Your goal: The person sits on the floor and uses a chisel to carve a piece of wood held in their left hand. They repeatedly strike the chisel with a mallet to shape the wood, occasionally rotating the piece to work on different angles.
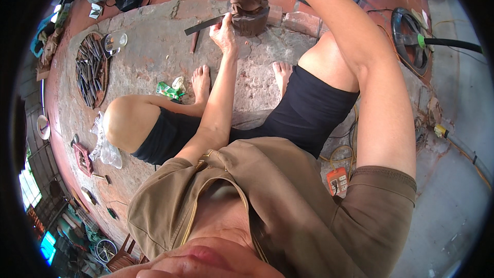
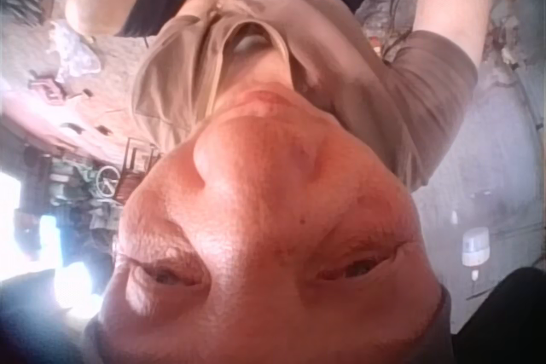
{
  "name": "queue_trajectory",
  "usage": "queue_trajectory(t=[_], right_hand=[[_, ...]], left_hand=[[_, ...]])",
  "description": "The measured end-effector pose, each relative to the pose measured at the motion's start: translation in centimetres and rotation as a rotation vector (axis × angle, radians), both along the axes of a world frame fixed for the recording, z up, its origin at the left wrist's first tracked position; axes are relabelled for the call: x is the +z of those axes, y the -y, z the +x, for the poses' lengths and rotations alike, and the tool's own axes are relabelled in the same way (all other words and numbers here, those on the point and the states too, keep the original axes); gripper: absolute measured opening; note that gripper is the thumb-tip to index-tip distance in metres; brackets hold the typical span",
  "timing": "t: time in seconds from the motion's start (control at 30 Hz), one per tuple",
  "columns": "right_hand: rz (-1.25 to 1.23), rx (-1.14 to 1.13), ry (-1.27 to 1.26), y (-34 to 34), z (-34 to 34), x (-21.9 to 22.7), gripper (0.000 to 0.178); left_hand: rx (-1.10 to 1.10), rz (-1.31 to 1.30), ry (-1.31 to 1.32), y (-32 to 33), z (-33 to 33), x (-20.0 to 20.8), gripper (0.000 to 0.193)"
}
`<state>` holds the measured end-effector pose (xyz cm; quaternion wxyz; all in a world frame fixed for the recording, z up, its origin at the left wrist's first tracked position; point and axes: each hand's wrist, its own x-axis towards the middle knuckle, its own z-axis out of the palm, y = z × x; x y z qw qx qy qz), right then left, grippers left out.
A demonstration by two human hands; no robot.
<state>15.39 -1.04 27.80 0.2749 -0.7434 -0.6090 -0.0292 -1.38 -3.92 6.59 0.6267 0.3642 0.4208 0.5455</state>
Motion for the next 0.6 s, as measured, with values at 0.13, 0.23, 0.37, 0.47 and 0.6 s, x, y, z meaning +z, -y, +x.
queue_trajectory(t=[0.13, 0.23, 0.37, 0.47, 0.6], right_hand=[[0.000, -0.008, -0.011, 0.0, -0.1, 0.0, 0.029], [0.042, 0.020, -0.011, -0.2, -0.2, -0.2, 0.029], [0.057, 0.023, 0.013, 0.0, 0.4, -0.5, 0.029], [0.025, 0.016, 0.002, 0.1, 0.0, -0.3, 0.030], [0.002, 0.004, 0.006, 0.0, 0.1, -0.1, 0.030]], left_hand=[[0.020, 0.006, 0.027, 0.1, 0.2, 0.0, 0.019], [0.032, 0.015, 0.026, -0.1, 0.0, -0.3, 0.017], [0.010, 0.005, -0.025, 0.0, 0.2, -0.1, 0.014], [0.028, 0.024, -0.005, -0.3, 0.1, -0.6, 0.013], [0.029, 0.008, -0.008, -0.6, -0.1, -0.9, 0.013]])
